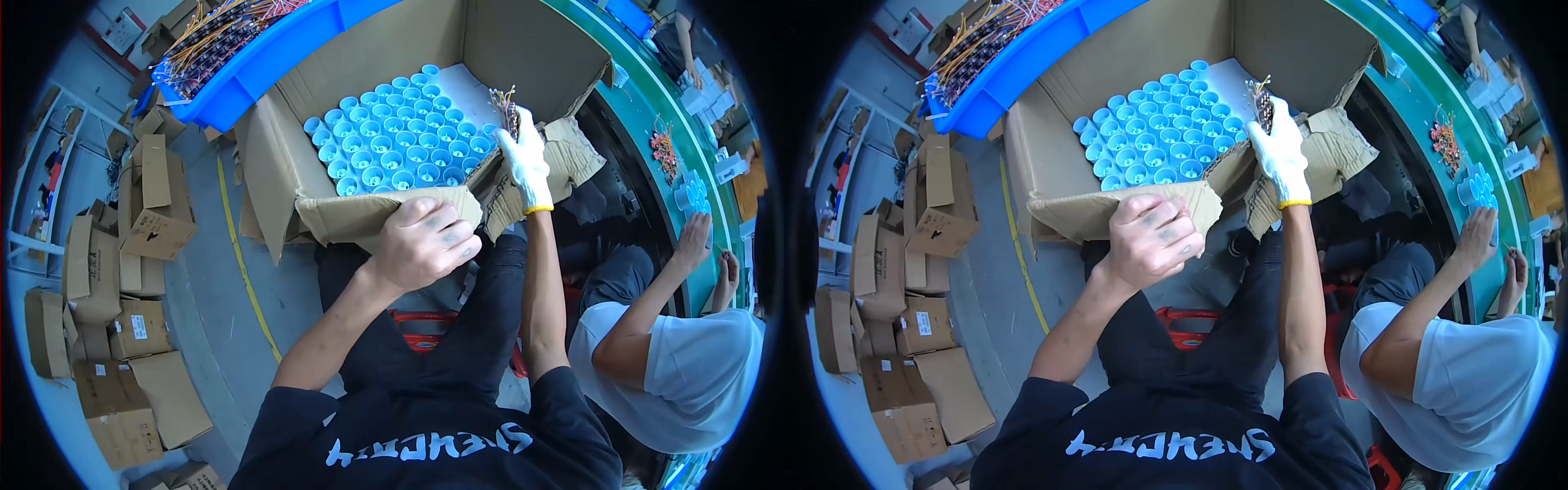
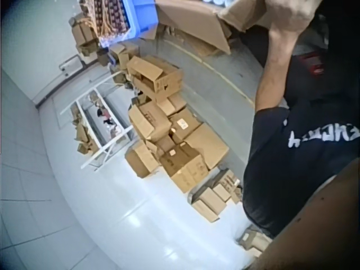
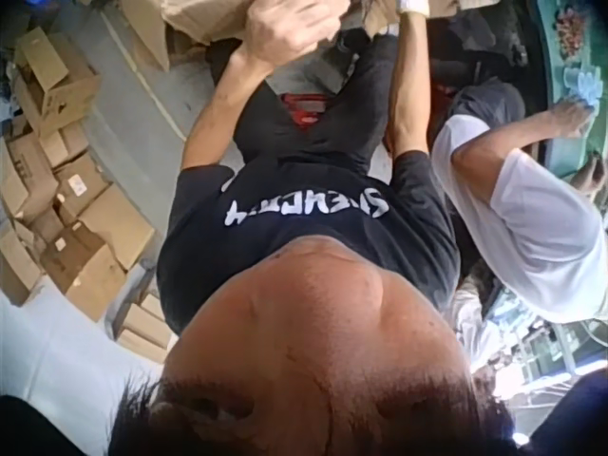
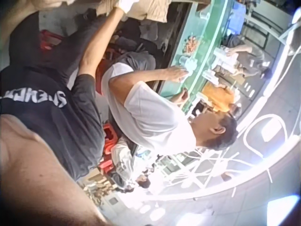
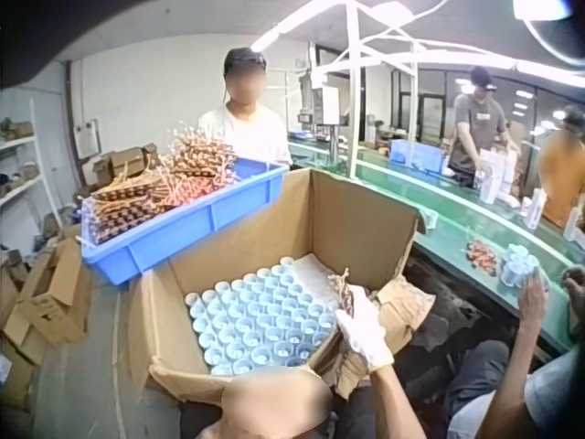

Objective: Assemble and organize small circuit boards with attached wires into a container.

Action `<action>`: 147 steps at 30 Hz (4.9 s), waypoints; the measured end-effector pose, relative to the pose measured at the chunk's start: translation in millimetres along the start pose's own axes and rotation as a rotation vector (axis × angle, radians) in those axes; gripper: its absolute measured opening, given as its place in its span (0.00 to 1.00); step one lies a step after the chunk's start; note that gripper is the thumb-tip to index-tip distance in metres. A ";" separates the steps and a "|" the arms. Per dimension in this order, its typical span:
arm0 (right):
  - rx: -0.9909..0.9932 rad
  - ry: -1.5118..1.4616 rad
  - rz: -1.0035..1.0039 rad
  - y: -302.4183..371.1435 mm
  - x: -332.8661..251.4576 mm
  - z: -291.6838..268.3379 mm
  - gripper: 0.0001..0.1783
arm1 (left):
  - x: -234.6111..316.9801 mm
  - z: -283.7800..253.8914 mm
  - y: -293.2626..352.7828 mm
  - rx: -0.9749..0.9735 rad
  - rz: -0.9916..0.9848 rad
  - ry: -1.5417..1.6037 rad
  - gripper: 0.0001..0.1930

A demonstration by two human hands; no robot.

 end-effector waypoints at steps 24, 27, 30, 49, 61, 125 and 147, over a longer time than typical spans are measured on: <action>0.023 0.141 0.192 -12.4 -2.3 3.2 0.32 | 20.4 -36.2 97.7 -0.334 0.197 0.183 0.08; 0.051 0.107 0.242 -5.0 15.0 -1.8 0.31 | 15.4 -25.7 93.5 -0.381 0.198 0.125 0.08; 0.068 0.101 0.249 0.0 18.4 -2.0 0.31 | 14.9 -30.4 93.0 -0.442 0.211 0.106 0.08; 0.036 -1.169 0.072 179.3 10.8 -5.1 0.31 | 73.7 -70.1 25.6 -0.353 0.068 0.572 0.09; 0.055 0.213 0.036 248.0 -48.3 -8.4 0.38 | 68.6 138.0 98.0 -0.184 -0.957 1.402 0.14; -0.135 -0.485 0.373 266.2 43.7 3.8 0.18 | 96.2 230.5 102.2 0.152 -1.273 1.943 0.16; -0.271 0.405 0.601 311.6 132.9 22.1 0.31 | 110.0 223.4 111.4 -0.071 -1.219 2.285 0.06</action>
Point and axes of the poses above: each hand's wrist, its own y-axis away from the middle knuckle, its own z-axis out of the palm, x = y × z, the point moved 9 cm from there along -y, towards the middle knuckle, and after that the axes turned 11 degrees about -x, right-handed, at the moved point
